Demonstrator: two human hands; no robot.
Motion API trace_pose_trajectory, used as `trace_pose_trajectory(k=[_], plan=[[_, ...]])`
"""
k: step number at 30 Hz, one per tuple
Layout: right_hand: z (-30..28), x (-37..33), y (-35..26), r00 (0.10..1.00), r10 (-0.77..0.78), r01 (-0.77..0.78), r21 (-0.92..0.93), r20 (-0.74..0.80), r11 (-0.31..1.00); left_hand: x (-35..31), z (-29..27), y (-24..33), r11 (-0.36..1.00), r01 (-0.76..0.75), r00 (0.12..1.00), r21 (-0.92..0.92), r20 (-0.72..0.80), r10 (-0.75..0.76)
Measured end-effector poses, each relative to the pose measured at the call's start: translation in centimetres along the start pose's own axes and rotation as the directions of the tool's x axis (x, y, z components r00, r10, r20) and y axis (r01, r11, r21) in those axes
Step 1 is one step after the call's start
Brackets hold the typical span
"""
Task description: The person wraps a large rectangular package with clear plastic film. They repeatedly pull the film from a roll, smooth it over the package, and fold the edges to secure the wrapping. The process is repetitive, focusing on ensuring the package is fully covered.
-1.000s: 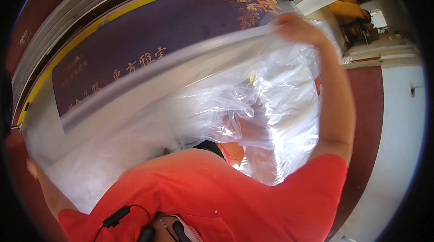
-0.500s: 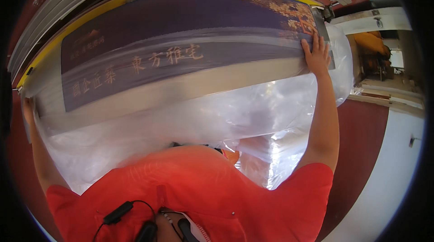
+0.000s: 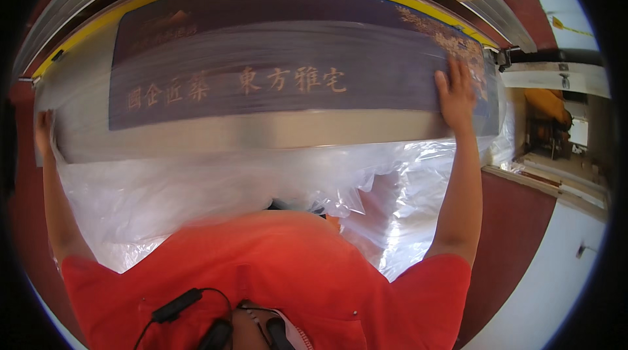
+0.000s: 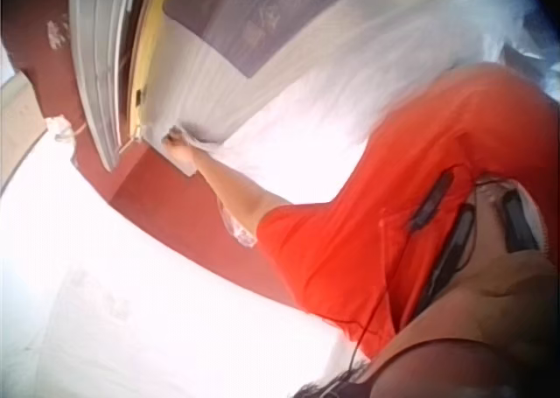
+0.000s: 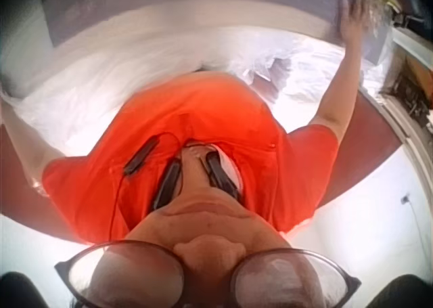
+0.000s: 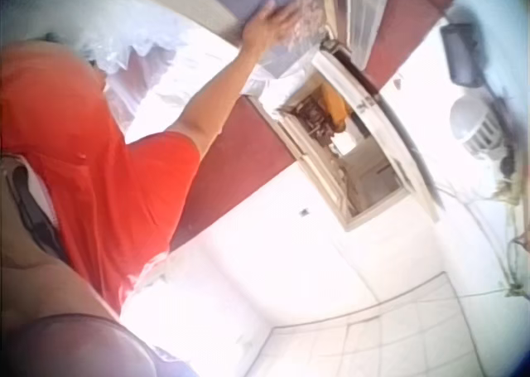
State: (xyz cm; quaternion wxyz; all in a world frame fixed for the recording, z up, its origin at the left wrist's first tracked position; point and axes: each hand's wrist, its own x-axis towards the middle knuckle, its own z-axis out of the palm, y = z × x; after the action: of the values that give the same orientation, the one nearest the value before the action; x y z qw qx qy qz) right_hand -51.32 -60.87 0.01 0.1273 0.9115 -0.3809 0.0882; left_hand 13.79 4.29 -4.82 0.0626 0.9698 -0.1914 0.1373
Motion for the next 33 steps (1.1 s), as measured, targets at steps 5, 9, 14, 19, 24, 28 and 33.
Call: trace_pose_trajectory(k=[5,9,14,19,24,28,33], plan=[[1.7,3.6,6.3,0.944,0.121,-0.143,0.049,0.308,0.989,1.4,2.4,0.3,0.979,-0.189,0.972,-0.076,-0.158,0.175],[-8.8,2.5,-16.7,0.961,-0.255,0.084,0.763,0.109,0.641,0.3,-0.7,9.2,0.990,-0.049,0.989,-0.133,-0.144,0.030],[-17.7,-2.2,-40.9,0.371,-0.920,0.090,0.991,-0.123,-0.097,-2.1,-2.0,7.6,0.988,0.066,0.989,-0.140,-0.123,-0.084],[-15.4,-7.5,-53.4,0.313,-0.942,-0.011,0.992,0.123,0.126,-0.9,-2.7,10.7,0.983,0.069,0.992,-0.171,-0.094,-0.086],[-17.8,-4.3,-45.1,-0.017,-0.971,-0.612,0.770,-0.238,-0.178,-0.2,-0.1,8.7,0.977,0.080,0.994,-0.196,-0.054,-0.092],[-19.3,-2.5,-28.0,0.574,-0.782,-0.525,0.623,-0.243,-0.580,0.2,-0.7,8.2,0.991,0.058,0.997,-0.119,-0.046,-0.064],[-17.7,-7.0,-11.9,0.999,-0.053,-0.043,0.563,-0.001,-0.825,1.0,-0.5,8.5,0.995,0.017,1.000,-0.096,-0.005,-0.018]])
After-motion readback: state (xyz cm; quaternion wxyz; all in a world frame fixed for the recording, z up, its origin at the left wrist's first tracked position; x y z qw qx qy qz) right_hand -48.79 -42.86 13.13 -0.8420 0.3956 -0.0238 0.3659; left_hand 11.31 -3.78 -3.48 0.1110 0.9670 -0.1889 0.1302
